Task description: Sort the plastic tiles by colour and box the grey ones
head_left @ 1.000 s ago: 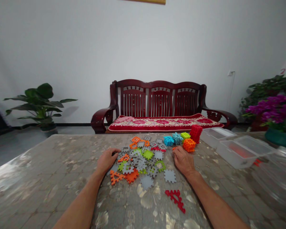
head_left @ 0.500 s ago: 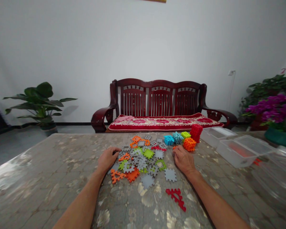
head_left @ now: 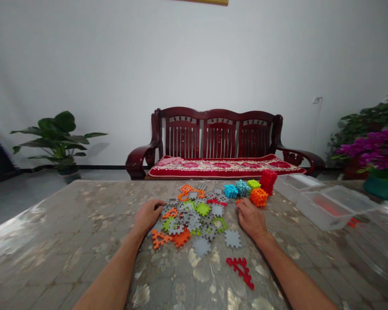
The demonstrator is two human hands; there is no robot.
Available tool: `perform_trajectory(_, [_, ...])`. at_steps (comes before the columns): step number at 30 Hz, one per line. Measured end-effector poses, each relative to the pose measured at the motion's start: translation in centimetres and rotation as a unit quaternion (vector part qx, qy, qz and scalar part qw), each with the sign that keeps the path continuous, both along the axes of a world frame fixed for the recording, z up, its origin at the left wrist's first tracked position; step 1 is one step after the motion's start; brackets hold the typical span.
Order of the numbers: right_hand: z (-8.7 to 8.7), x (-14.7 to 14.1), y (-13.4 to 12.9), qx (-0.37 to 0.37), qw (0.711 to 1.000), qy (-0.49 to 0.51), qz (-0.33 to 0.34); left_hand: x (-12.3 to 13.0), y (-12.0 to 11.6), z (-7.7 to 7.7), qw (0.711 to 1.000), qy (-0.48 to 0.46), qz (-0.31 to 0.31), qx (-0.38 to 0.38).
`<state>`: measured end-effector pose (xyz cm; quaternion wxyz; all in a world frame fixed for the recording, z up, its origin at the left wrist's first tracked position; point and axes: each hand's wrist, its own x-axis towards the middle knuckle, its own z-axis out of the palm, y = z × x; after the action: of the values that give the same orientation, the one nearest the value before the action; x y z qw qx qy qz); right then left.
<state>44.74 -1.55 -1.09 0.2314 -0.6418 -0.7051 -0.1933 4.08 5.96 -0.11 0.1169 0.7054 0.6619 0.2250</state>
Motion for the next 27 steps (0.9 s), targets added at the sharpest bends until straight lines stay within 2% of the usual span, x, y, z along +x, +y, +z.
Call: perform_trajectory(27, [-0.61,0.56,0.30,0.019,0.999,0.018,0.040,-0.08,0.05,-0.08,1.000,-0.010,-0.006,0.005])
